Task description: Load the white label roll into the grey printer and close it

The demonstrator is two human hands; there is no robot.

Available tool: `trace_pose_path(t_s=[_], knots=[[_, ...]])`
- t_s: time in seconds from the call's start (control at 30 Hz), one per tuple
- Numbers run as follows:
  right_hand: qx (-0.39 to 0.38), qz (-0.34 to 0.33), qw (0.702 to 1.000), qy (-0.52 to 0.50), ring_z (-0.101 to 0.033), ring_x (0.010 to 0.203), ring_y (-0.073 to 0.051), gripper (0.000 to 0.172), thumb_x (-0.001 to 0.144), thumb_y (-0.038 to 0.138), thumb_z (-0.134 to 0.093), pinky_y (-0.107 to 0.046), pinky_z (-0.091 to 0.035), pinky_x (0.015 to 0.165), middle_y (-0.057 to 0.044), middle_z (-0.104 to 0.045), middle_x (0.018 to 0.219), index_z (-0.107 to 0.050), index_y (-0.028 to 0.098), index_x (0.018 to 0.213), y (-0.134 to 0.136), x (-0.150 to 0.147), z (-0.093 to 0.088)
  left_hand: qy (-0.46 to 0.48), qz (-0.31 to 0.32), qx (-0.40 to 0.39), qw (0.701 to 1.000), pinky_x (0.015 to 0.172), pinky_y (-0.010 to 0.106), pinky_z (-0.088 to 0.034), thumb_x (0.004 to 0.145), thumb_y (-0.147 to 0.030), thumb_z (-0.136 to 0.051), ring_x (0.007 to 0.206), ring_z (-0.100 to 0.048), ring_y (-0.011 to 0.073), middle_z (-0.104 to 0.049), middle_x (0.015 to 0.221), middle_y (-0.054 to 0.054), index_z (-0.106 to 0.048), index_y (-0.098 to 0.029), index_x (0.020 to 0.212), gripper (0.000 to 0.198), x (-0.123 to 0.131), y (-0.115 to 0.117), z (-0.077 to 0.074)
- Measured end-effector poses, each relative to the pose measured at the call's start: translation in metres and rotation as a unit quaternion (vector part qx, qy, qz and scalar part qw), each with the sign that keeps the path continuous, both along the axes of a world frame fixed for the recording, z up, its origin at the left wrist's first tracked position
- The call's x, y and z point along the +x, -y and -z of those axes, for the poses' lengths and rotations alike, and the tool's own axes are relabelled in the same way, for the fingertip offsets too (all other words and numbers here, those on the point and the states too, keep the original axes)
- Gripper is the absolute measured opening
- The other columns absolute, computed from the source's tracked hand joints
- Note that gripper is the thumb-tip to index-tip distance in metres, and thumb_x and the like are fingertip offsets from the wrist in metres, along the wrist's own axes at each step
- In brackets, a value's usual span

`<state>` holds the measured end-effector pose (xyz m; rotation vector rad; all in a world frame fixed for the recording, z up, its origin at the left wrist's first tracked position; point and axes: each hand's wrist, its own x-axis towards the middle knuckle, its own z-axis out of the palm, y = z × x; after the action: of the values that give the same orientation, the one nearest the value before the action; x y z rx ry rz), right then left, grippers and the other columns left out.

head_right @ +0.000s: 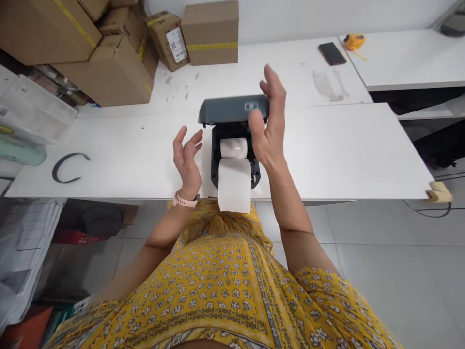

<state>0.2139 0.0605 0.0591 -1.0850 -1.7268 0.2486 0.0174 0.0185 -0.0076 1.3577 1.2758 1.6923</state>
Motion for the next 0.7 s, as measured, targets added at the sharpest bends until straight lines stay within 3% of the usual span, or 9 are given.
trace_pose_path(t_s=[0.17, 0.27, 0.4, 0.5, 0.57, 0.63, 0.7], knots=[[0.028, -0.008, 1.0, -0.003, -0.029, 0.162, -0.03, 0.078, 0.1, 0.079, -0.019, -0.049, -0.028, 0.133, -0.002, -0.019, 0.176, -0.014, 0.036, 0.165, -0.058, -0.006, -0.041, -0.025, 0.001, -0.098, 0.995, 0.11, 0.046, -0.052, 0.098, -0.055, -0.06, 0.135, -0.063, 0.0279, -0.067, 0.141, 0.014, -0.056, -0.026, 0.136, 0.048, 0.002, 0.001, 0.034], [-0.025, -0.013, 0.998, -0.058, -0.029, 0.163, -0.026, 0.081, 0.101, 0.079, -0.02, -0.047, -0.028, 0.133, -0.003, -0.021, 0.176, -0.013, 0.032, 0.166, -0.095, -0.004, -0.045, -0.039, 0.024, -0.144, 0.988, 0.103, 0.042, -0.055, 0.095, -0.041, -0.062, 0.13, -0.064, 0.027, -0.067, 0.14, 0.014, -0.059, -0.022, 0.131, 0.04, 0.004, 0.011, 0.045], [-0.087, 0.021, 0.995, -0.05, -0.021, 0.166, -0.021, 0.089, 0.099, 0.08, -0.014, -0.04, -0.026, 0.133, -0.009, -0.019, 0.178, -0.001, 0.024, 0.166, -0.13, -0.008, -0.038, -0.038, 0.053, -0.164, 0.984, 0.1, 0.039, -0.056, 0.093, -0.035, -0.062, 0.127, -0.065, 0.0256, -0.067, 0.14, 0.014, -0.059, -0.021, 0.133, 0.042, 0.002, 0.017, 0.046], [0.011, 0.111, 0.993, -0.027, -0.012, 0.168, -0.026, 0.101, 0.094, 0.087, -0.016, -0.045, -0.019, 0.136, -0.013, -0.014, 0.178, -0.008, 0.018, 0.167, -0.126, -0.016, -0.029, -0.041, 0.065, -0.171, 0.982, 0.103, 0.04, -0.055, 0.093, -0.036, -0.064, 0.13, -0.064, 0.0267, -0.067, 0.142, 0.014, -0.06, -0.021, 0.132, 0.042, -0.003, 0.013, 0.044], [0.071, 0.132, 0.988, -0.027, -0.015, 0.167, -0.029, 0.092, 0.098, 0.082, -0.019, -0.051, -0.02, 0.136, -0.012, -0.023, 0.175, -0.019, 0.021, 0.167, -0.109, -0.019, -0.02, -0.052, 0.06, -0.182, 0.98, 0.106, 0.042, -0.053, 0.093, -0.039, -0.064, 0.132, -0.063, 0.0288, -0.066, 0.143, 0.015, -0.06, -0.02, 0.132, 0.043, -0.007, 0.006, 0.045], [0.056, 0.065, 0.996, -0.012, -0.035, 0.16, -0.033, 0.076, 0.103, 0.073, -0.023, -0.056, -0.031, 0.131, -0.009, -0.044, 0.166, -0.037, 0.027, 0.162, -0.088, -0.017, -0.006, -0.074, 0.055, -0.204, 0.975, 0.111, 0.046, -0.05, 0.092, -0.039, -0.065, 0.136, -0.061, 0.0317, -0.062, 0.149, 0.016, -0.058, -0.02, 0.138, 0.05, -0.009, -0.007, 0.047], [-0.037, -0.067, 0.997, 0.028, -0.058, 0.142, -0.035, 0.067, 0.104, 0.069, -0.033, -0.057, -0.046, 0.12, -0.009, -0.065, 0.146, -0.057, 0.027, 0.15, -0.07, -0.011, 0.011, -0.101, 0.065, -0.225, 0.967, 0.114, 0.049, -0.048, 0.088, -0.031, -0.068, 0.14, -0.057, 0.0342, -0.056, 0.155, 0.017, -0.05, -0.021, 0.147, 0.062, -0.009, -0.024, 0.048]])
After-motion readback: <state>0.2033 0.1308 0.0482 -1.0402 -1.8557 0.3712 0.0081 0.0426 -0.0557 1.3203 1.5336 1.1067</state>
